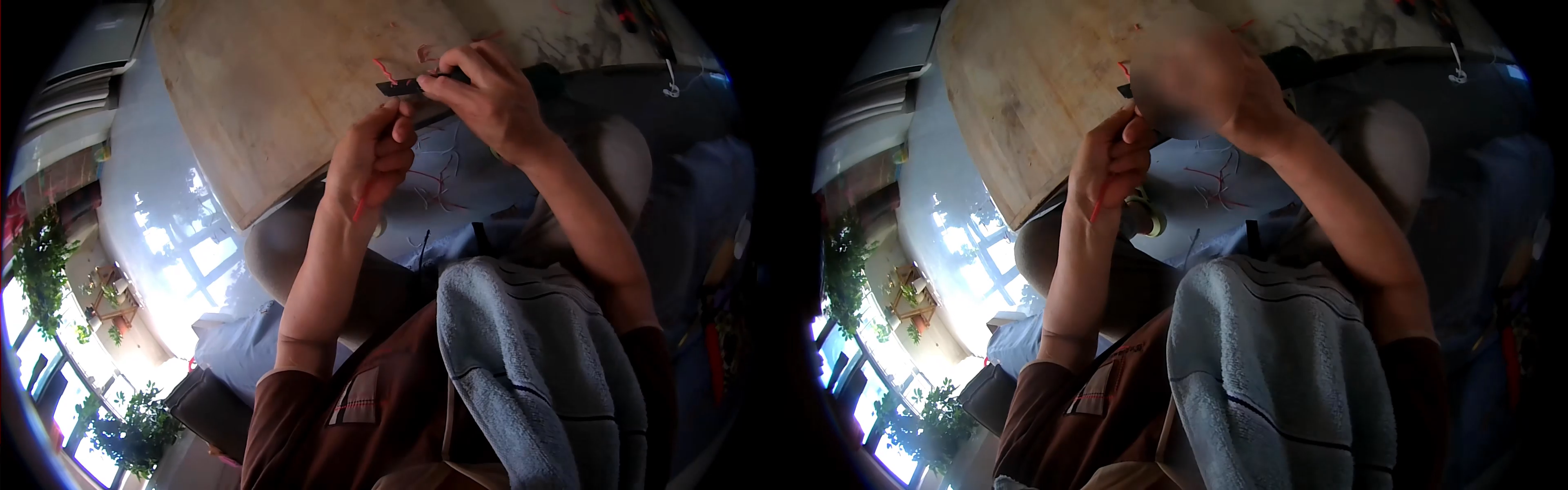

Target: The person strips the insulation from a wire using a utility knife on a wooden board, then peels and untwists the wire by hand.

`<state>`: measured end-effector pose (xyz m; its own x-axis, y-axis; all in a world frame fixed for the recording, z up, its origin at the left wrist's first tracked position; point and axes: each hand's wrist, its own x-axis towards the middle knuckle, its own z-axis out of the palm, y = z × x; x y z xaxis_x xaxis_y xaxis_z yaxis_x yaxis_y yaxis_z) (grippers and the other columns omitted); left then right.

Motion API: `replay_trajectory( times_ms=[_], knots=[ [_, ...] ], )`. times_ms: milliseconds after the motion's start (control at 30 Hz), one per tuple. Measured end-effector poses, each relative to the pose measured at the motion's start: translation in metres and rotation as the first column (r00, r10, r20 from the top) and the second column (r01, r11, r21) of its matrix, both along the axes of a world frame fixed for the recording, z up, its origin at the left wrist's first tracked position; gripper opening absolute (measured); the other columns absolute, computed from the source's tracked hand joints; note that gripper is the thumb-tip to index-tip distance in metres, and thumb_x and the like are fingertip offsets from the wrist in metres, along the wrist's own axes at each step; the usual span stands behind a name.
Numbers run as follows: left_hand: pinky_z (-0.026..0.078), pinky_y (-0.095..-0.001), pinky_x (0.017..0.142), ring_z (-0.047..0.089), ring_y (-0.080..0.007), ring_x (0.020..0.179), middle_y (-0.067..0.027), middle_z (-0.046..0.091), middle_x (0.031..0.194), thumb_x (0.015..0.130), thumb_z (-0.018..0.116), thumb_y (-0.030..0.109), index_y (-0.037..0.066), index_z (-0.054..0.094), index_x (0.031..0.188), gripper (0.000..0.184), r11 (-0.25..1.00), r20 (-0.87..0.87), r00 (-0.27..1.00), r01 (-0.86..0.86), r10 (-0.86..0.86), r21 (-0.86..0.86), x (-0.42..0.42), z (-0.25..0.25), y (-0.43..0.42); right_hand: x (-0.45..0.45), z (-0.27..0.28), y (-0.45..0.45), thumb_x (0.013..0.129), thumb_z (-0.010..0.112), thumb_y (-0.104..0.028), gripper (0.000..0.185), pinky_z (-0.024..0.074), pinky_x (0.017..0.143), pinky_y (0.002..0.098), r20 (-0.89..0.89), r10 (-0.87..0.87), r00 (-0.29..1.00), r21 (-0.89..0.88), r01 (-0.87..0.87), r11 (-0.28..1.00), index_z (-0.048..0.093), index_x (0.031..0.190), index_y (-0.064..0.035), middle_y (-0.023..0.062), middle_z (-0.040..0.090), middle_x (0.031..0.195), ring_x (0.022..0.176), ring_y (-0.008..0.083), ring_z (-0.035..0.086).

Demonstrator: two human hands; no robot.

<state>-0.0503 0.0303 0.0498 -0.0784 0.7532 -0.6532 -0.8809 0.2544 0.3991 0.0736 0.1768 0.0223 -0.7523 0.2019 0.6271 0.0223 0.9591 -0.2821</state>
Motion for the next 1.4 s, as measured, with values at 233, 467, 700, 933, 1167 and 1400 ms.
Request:
replay_trajectory(
  times_ms=[233, 467, 700, 933, 1167, 1400],
  knots=[
    [0.024, -0.0131, 0.031, 0.029, -0.0015, 0.043, 0.0022, 0.040, 0.062, 0.094, 0.036, 0.008, 0.002, 0.047, 0.093, 0.013, 0.982, 0.258, 0.961, -0.134, 0.096, 0.135, -0.012, -0.007, -0.005, -0.010, 0.001, -0.007, 0.068, 0.061, -0.017, 0.011, 0.0464, 0.076, 0.0274, 0.011, -0.067, 0.998, 0.106, 0.066, 0.992, 0.064, 0.078, -0.0179, -0.0030, 0.051, 0.084, 0.082, 0.0165, 0.052],
    [0.026, -0.0157, 0.032, 0.030, -0.0043, 0.045, -0.0006, 0.042, 0.063, 0.094, 0.035, 0.009, 0.001, 0.045, 0.096, 0.013, 0.953, 0.496, 0.865, -0.210, 0.077, 0.217, -0.019, -0.003, -0.008, -0.011, 0.013, -0.006, 0.068, 0.061, -0.016, 0.012, 0.0482, 0.074, 0.0296, 0.118, -0.010, 0.993, -0.261, 0.041, 0.964, 0.065, 0.079, -0.0179, -0.0024, 0.051, 0.085, 0.086, 0.0175, 0.053],
    [0.015, -0.0167, 0.028, 0.025, -0.0014, 0.037, 0.0024, 0.044, 0.059, 0.095, 0.037, 0.018, 0.008, 0.050, 0.087, 0.019, 0.999, -0.226, 0.974, -0.009, 0.017, 0.037, -0.006, 0.007, -0.005, -0.014, 0.017, -0.009, 0.067, 0.060, -0.014, 0.010, 0.0477, 0.073, 0.0299, 0.095, -0.055, 0.994, -0.018, 0.056, 0.998, 0.063, 0.076, -0.0161, -0.0029, 0.051, 0.082, 0.083, 0.0173, 0.053],
    [0.016, -0.0169, 0.029, 0.026, -0.0010, 0.038, 0.0026, 0.045, 0.059, 0.094, 0.039, 0.018, 0.007, 0.052, 0.085, 0.019, 0.997, -0.435, 0.899, -0.066, 0.040, -0.043, -0.003, 0.007, -0.002, -0.026, 0.004, -0.010, 0.067, 0.059, -0.015, 0.009, 0.0462, 0.074, 0.0300, 0.012, -0.036, 0.999, 0.057, 0.036, 0.998, 0.062, 0.075, -0.0164, -0.0023, 0.050, 0.083, 0.081, 0.0171, 0.052],
    [0.025, -0.0142, 0.029, 0.029, -0.0024, 0.039, 0.0010, 0.042, 0.061, 0.096, 0.037, 0.015, 0.003, 0.048, 0.091, 0.017, 0.965, 0.366, 0.923, -0.196, 0.122, 0.172, -0.028, -0.003, -0.016, -0.025, 0.014, -0.017, 0.068, 0.059, -0.015, 0.010, 0.0460, 0.074, 0.0305, 0.038, -0.026, 0.999, 0.025, 0.026, 0.999, 0.063, 0.076, -0.0169, -0.0037, 0.050, 0.089, 0.084, 0.0164, 0.051],
    [0.021, -0.0145, 0.027, 0.024, -0.0013, 0.036, 0.0025, 0.043, 0.059, 0.096, 0.035, 0.015, 0.007, 0.049, 0.090, 0.018, 0.993, -0.114, 0.989, -0.082, 0.091, 0.085, -0.017, 0.007, -0.012, -0.024, 0.019, -0.018, 0.069, 0.061, -0.017, 0.007, 0.0482, 0.072, 0.0299, 0.127, -0.055, 0.990, -0.101, 0.068, 0.993, 0.064, 0.076, -0.0166, -0.0028, 0.051, 0.086, 0.082, 0.0170, 0.052]
  ],
)
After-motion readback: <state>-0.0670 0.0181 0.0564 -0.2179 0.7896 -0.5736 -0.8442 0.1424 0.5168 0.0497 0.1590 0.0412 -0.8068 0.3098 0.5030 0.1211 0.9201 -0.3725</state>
